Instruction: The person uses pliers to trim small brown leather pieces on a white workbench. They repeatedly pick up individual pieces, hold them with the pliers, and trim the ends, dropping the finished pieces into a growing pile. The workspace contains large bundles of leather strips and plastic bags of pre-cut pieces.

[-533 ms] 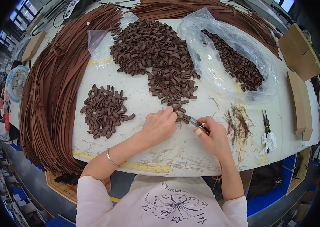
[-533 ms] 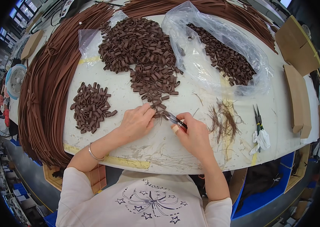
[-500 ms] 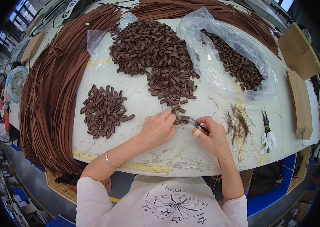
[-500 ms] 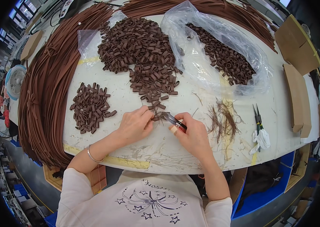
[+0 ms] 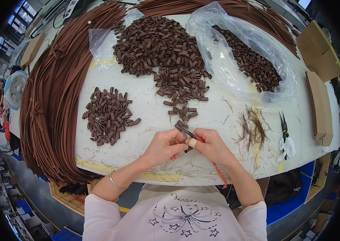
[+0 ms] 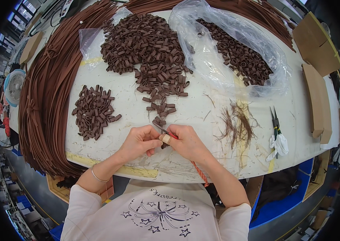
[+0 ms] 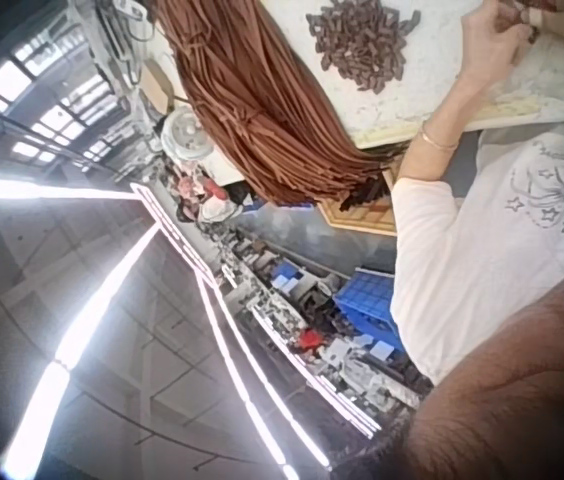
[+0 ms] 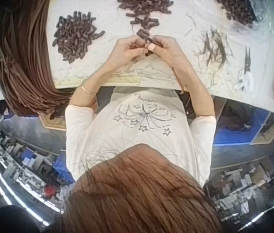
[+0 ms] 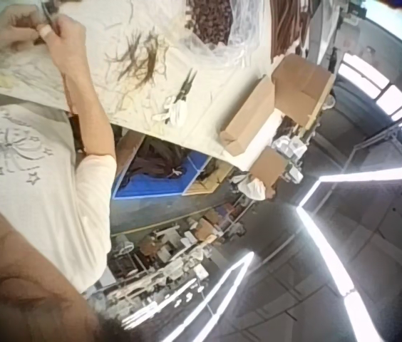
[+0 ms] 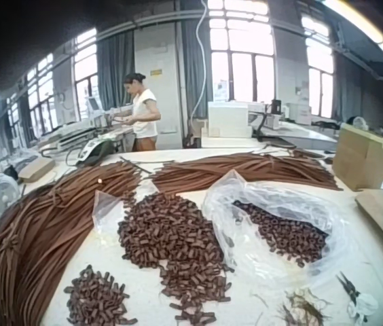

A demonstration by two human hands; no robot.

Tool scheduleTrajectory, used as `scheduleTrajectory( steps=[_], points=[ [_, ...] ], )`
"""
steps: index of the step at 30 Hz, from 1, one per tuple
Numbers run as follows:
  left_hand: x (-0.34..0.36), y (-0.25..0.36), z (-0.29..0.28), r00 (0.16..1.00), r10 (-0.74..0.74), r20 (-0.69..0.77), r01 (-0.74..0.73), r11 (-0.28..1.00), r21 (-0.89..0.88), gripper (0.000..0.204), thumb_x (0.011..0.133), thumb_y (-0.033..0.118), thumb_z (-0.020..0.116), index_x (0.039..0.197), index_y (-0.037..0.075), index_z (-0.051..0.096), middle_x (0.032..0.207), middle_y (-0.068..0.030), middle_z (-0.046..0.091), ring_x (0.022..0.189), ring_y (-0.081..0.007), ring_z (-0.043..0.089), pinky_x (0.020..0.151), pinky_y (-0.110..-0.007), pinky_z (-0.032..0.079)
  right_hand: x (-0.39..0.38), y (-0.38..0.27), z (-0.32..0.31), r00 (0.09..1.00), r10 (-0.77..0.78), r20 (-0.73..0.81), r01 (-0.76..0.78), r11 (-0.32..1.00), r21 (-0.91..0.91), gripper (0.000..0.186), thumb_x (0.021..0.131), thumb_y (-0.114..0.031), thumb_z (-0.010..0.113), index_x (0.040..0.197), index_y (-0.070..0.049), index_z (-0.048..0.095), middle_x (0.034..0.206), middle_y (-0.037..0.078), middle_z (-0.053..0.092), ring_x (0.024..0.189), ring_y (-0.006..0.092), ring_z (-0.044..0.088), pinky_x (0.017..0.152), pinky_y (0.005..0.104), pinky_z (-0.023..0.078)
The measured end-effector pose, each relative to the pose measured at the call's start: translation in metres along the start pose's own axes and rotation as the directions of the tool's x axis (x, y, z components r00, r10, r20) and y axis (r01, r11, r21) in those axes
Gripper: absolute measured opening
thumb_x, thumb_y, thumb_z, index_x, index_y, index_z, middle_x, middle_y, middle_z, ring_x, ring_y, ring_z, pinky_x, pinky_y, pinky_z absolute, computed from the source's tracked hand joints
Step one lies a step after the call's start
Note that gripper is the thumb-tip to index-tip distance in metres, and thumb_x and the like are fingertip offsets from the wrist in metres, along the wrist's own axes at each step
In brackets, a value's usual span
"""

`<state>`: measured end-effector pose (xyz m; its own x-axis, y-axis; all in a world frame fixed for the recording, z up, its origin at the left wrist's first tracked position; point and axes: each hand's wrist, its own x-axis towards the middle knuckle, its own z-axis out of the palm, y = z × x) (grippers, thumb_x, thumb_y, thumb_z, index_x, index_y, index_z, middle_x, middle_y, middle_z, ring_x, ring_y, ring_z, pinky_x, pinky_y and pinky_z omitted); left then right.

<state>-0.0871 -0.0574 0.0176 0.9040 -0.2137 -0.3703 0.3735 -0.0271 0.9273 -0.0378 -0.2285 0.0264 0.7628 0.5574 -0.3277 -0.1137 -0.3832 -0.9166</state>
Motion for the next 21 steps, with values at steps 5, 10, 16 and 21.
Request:
scheduleTrajectory(
  steps=[5, 10, 16, 21],
  points=[
    [-0.003, 0.000, -0.014, 0.981, -0.184, 0.067, 0.195, 0.909, -0.368, 0.012, 0.076, 0.000, 0.061, 0.077, 0.002, 0.049, 0.067, -0.0112, 0.060, 0.044, -0.0095, 0.053, 0.036, -0.020, 0.041, 0.003, 0.003, -0.022, 0.977, -0.170, -0.128, 0.100, 0.897, -0.430, 0.022, 0.078, -0.018, 0.059, 0.069, 0.000, 0.052, 0.054, 0.011, 0.052, 0.046, 0.0282, 0.048, 0.046, 0.0343, 0.036],
    [-0.004, -0.003, -0.014, 0.988, -0.140, 0.070, 0.156, 0.891, -0.425, 0.010, 0.078, 0.004, 0.059, 0.082, 0.001, 0.050, 0.068, -0.0124, 0.061, 0.044, -0.0104, 0.054, 0.036, -0.021, 0.041, -0.005, -0.005, -0.019, 0.923, -0.251, -0.291, -0.028, 0.710, -0.704, 0.025, 0.081, -0.023, 0.057, 0.092, -0.002, 0.051, 0.056, 0.011, 0.054, 0.050, 0.0285, 0.054, 0.047, 0.0354, 0.039],
    [-0.014, 0.004, -0.005, 0.982, -0.182, 0.058, 0.187, 0.849, -0.495, 0.014, 0.080, 0.005, 0.055, 0.092, -0.002, 0.051, 0.070, -0.0110, 0.060, 0.045, -0.0116, 0.055, 0.038, -0.021, 0.043, -0.032, -0.010, -0.003, 0.956, -0.247, -0.157, 0.166, 0.899, -0.405, 0.031, 0.082, -0.028, 0.057, 0.097, -0.003, 0.050, 0.061, 0.012, 0.056, 0.051, 0.0266, 0.055, 0.047, 0.0349, 0.042],
    [-0.026, 0.002, -0.002, 0.975, -0.223, 0.017, 0.205, 0.859, -0.469, 0.015, 0.080, 0.005, 0.049, 0.093, -0.002, 0.051, 0.067, -0.0089, 0.059, 0.045, -0.0106, 0.054, 0.038, -0.021, 0.043, -0.049, 0.008, 0.017, 0.946, -0.297, -0.132, 0.229, 0.898, -0.375, 0.030, 0.080, -0.026, 0.060, 0.096, -0.003, 0.050, 0.064, 0.013, 0.057, 0.051, 0.0259, 0.056, 0.045, 0.0329, 0.042]
  ],
)
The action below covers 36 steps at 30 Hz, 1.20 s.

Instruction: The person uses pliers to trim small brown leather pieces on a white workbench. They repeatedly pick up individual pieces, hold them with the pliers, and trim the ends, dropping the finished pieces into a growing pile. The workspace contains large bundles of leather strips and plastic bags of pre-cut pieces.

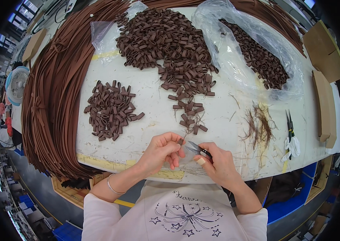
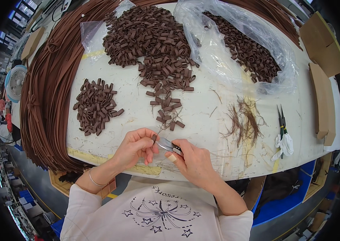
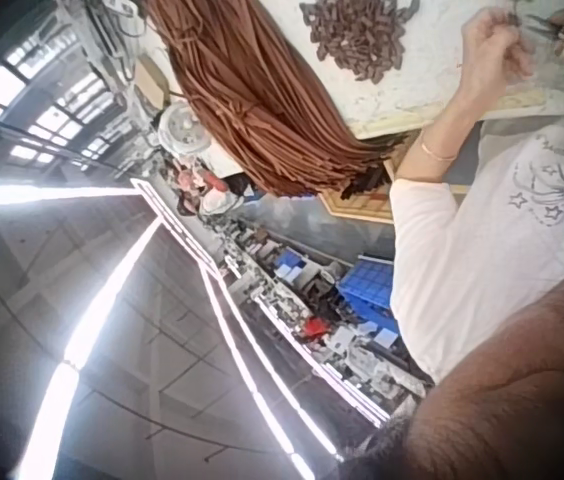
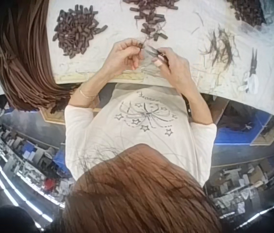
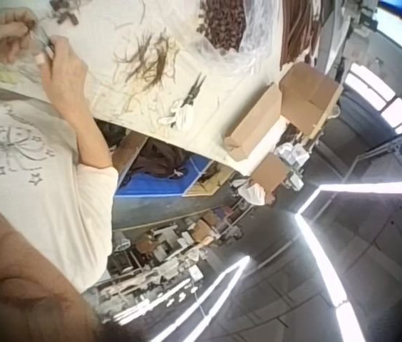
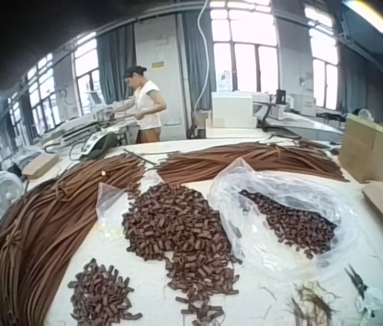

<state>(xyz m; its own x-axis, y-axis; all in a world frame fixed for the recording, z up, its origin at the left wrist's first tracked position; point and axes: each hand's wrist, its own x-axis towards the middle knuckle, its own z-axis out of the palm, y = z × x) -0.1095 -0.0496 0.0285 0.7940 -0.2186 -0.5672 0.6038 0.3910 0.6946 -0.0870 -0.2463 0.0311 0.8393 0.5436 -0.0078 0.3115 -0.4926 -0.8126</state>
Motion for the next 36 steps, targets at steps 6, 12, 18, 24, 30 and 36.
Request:
scheduleTrajectory(
  steps=[6, 12, 18, 24, 30, 36],
  points=[
    [-0.004, -0.007, -0.005, 1.000, -0.005, -0.025, 0.007, 0.998, 0.064, 0.018, 0.080, 0.006, 0.048, 0.095, -0.003, 0.052, 0.066, -0.0082, 0.058, 0.045, -0.0091, 0.052, 0.038, -0.019, 0.041, 0.000, 0.001, 0.007, 1.000, -0.004, 0.013, 0.004, 1.000, -0.015, 0.025, 0.079, -0.023, 0.062, 0.092, -0.005, 0.052, 0.062, 0.011, 0.056, 0.048, 0.0233, 0.054, 0.044, 0.0303, 0.041],
    [-0.004, -0.007, -0.002, 1.000, 0.003, -0.029, -0.001, 0.999, 0.053, 0.020, 0.079, 0.006, 0.048, 0.096, -0.002, 0.051, 0.067, -0.0072, 0.058, 0.046, -0.0084, 0.052, 0.039, -0.019, 0.041, 0.006, 0.003, 0.008, 1.000, -0.022, 0.017, 0.023, 0.998, -0.051, 0.022, 0.079, -0.023, 0.062, 0.089, -0.005, 0.053, 0.060, 0.008, 0.056, 0.047, 0.0211, 0.053, 0.042, 0.0297, 0.040],
    [-0.003, -0.008, -0.002, 1.000, -0.013, -0.012, 0.014, 0.995, 0.099, 0.020, 0.080, 0.005, 0.047, 0.097, -0.002, 0.052, 0.066, -0.0065, 0.058, 0.045, -0.0081, 0.052, 0.039, -0.019, 0.041, 0.009, 0.000, 0.009, 0.999, -0.049, 0.001, 0.049, 0.996, -0.077, 0.021, 0.076, -0.019, 0.065, 0.089, -0.004, 0.056, 0.058, 0.009, 0.054, 0.045, 0.0182, 0.051, 0.043, 0.0267, 0.039],
    [-0.003, -0.007, -0.003, 1.000, 0.004, -0.007, -0.002, 0.989, 0.148, 0.021, 0.080, 0.004, 0.046, 0.099, -0.002, 0.052, 0.065, -0.0052, 0.057, 0.045, -0.0072, 0.051, 0.039, -0.018, 0.041, 0.011, 0.002, 0.010, 0.995, -0.094, -0.018, 0.092, 0.989, -0.113, 0.022, 0.076, -0.021, 0.065, 0.090, -0.005, 0.057, 0.059, 0.007, 0.056, 0.045, 0.0170, 0.052, 0.042, 0.0265, 0.039],
    [-0.003, -0.006, -0.005, 1.000, 0.007, 0.003, -0.007, 0.993, 0.116, 0.024, 0.078, 0.003, 0.046, 0.101, -0.003, 0.052, 0.064, -0.0056, 0.057, 0.045, -0.0071, 0.051, 0.038, -0.018, 0.040, 0.013, 0.005, 0.011, 0.997, -0.068, -0.027, 0.068, 0.998, 0.009, 0.022, 0.076, -0.024, 0.064, 0.089, -0.007, 0.058, 0.057, 0.005, 0.055, 0.045, 0.0175, 0.053, 0.042, 0.0279, 0.040],
    [-0.003, -0.009, -0.006, 0.998, 0.060, 0.007, -0.061, 0.994, 0.086, 0.022, 0.079, 0.002, 0.046, 0.099, -0.002, 0.054, 0.062, -0.0077, 0.058, 0.045, -0.0087, 0.052, 0.037, -0.019, 0.038, 0.012, 0.008, 0.005, 0.999, -0.036, 0.012, 0.035, 0.994, 0.102, 0.023, 0.075, -0.023, 0.065, 0.088, -0.006, 0.059, 0.056, 0.006, 0.053, 0.046, 0.0180, 0.051, 0.043, 0.0280, 0.039]
  ],
)
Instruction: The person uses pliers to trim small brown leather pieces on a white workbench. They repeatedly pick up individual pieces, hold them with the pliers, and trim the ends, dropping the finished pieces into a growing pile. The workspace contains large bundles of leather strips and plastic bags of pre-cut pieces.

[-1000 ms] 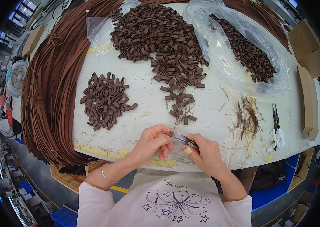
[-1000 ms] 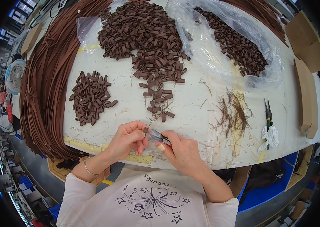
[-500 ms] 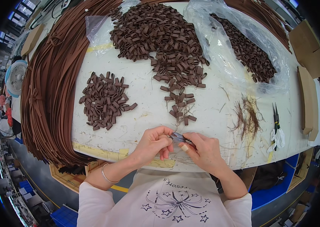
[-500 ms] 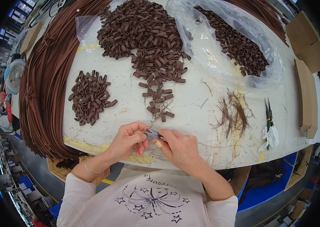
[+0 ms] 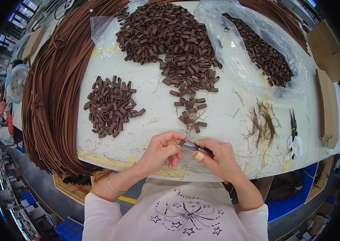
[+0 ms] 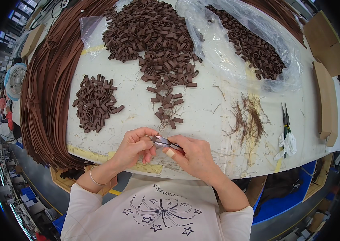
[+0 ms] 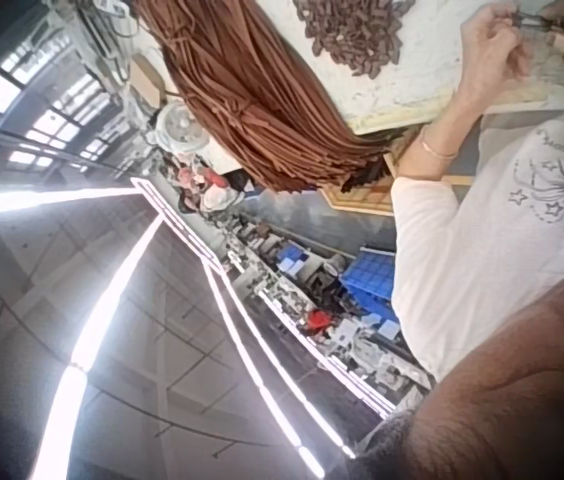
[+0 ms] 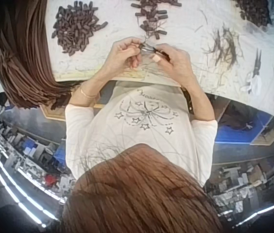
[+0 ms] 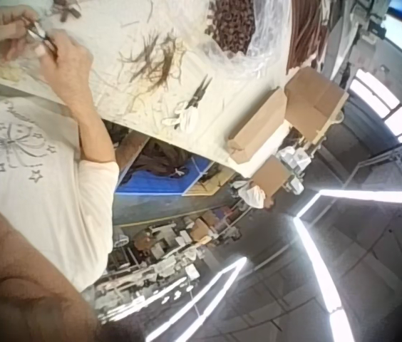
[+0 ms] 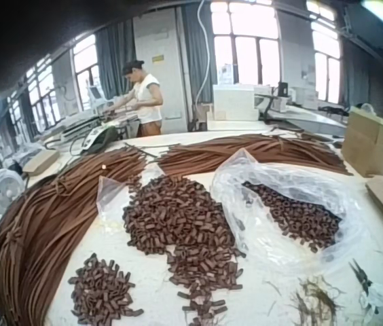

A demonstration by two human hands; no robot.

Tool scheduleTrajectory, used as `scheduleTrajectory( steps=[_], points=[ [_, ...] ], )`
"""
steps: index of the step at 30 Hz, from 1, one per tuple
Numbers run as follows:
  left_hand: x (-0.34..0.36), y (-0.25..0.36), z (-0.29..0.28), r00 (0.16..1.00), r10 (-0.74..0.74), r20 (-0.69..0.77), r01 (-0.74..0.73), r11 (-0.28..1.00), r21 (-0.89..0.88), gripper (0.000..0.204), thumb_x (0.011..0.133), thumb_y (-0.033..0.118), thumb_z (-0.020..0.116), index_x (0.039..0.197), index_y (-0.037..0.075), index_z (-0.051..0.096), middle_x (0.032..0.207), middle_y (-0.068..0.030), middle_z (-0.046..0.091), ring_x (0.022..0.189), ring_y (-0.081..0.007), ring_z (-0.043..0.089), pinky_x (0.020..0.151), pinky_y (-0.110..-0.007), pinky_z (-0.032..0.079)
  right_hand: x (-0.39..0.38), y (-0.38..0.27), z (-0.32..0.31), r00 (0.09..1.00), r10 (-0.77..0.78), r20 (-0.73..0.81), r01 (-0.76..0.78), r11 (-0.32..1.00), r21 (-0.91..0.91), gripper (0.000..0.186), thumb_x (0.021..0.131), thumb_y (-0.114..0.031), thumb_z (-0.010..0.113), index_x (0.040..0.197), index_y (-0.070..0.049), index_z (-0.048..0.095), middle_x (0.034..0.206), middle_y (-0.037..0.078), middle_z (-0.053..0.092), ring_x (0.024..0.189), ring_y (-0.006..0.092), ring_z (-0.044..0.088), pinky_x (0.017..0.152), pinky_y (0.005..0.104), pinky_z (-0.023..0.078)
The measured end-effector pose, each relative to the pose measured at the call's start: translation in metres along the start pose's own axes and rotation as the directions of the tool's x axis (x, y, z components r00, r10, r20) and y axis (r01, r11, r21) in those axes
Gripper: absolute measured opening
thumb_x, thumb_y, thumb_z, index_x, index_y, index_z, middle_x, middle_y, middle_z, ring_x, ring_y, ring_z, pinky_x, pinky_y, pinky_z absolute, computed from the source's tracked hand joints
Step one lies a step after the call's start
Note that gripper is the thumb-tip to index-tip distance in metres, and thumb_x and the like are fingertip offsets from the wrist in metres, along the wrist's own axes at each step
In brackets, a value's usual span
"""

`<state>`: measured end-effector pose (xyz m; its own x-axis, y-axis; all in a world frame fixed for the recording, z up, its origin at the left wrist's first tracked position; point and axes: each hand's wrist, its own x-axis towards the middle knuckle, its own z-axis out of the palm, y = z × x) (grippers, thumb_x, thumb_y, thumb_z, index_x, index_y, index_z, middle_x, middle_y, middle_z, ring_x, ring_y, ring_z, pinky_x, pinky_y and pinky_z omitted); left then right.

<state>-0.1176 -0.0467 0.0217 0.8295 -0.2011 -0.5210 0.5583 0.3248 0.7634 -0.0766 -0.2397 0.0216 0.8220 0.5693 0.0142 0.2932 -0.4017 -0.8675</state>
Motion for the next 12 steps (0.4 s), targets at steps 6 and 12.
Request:
scheduleTrajectory(
  steps=[6, 12],
  points=[
    [-0.0007, -0.0018, 0.0005, 1.000, 0.005, 0.009, -0.006, 1.000, 0.027, 0.028, 0.079, 0.003, 0.046, 0.106, -0.002, 0.051, 0.066, -0.0062, 0.058, 0.047, -0.0072, 0.052, 0.040, -0.019, 0.041, -0.0062, -0.0002, -0.0049, 1.000, 0.022, 0.007, -0.022, 0.999, -0.039, 0.023, 0.076, -0.024, 0.065, 0.089, -0.006, 0.059, 0.056, 0.006, 0.053, 0.045, 0.0178, 0.051, 0.043, 0.0282, 0.039],
    [-0.0004, -0.0018, 0.0021, 1.000, -0.002, 0.009, 0.002, 0.999, 0.039, 0.027, 0.080, 0.003, 0.047, 0.107, -0.002, 0.051, 0.066, -0.0061, 0.058, 0.048, -0.0074, 0.052, 0.041, -0.019, 0.042, -0.0044, -0.0027, -0.0002, 1.000, 0.005, 0.000, -0.005, 0.999, -0.047, 0.024, 0.075, -0.018, 0.066, 0.091, -0.003, 0.059, 0.060, 0.009, 0.056, 0.046, 0.0148, 0.050, 0.045, 0.0250, 0.040]
  ],
)
